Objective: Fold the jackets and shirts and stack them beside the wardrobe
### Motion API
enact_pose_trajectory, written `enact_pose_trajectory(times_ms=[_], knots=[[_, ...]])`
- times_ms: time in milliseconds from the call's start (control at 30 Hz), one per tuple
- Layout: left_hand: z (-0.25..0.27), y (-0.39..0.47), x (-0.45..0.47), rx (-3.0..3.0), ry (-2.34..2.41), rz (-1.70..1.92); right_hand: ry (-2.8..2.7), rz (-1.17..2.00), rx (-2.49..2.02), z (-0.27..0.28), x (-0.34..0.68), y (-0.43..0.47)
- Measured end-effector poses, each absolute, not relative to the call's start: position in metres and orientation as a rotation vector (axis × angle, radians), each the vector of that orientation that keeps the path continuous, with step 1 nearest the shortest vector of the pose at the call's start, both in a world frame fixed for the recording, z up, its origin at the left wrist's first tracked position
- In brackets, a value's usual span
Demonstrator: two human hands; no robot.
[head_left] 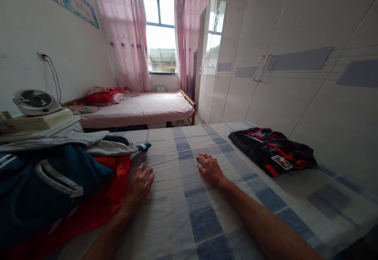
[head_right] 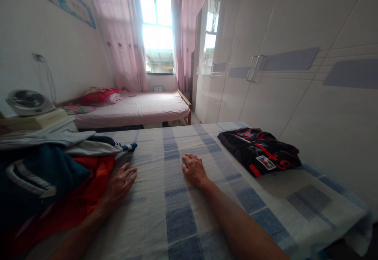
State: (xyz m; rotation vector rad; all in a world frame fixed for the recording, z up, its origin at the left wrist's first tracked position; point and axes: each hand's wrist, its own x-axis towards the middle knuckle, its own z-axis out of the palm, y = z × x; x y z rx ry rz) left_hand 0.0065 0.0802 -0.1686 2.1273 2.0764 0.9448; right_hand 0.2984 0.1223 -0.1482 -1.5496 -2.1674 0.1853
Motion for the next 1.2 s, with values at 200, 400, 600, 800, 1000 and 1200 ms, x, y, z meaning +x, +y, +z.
enact_pose_trajectory(times_ms=[200,400,600,800,1000,1200], knots=[[-0.1694,0.0803,0.0054,2.135,2.063,0.941,-2.173,0.183,-1.551,-0.1472,0.2983,0.1218],[-0.1689,0.0804,0.005,2.134,2.056,0.931,-2.18,0.182,-1.545,-0.1457,0.299,0.1202],[-0.1661,0.0786,0.0057,2.141,2.055,0.944,-2.184,0.18,-1.536,-0.1448,0.2996,0.1192],[-0.1654,0.0777,0.006,2.146,2.048,0.973,-2.183,0.182,-1.531,-0.1435,0.2996,0.1185],[-0.1657,0.0782,0.0053,2.147,2.037,0.95,-2.184,0.187,-1.535,-0.1435,0.2999,0.1184],[-0.1674,0.0782,0.0049,2.137,2.037,0.949,-2.188,0.191,-1.54,-0.143,0.2998,0.1177]])
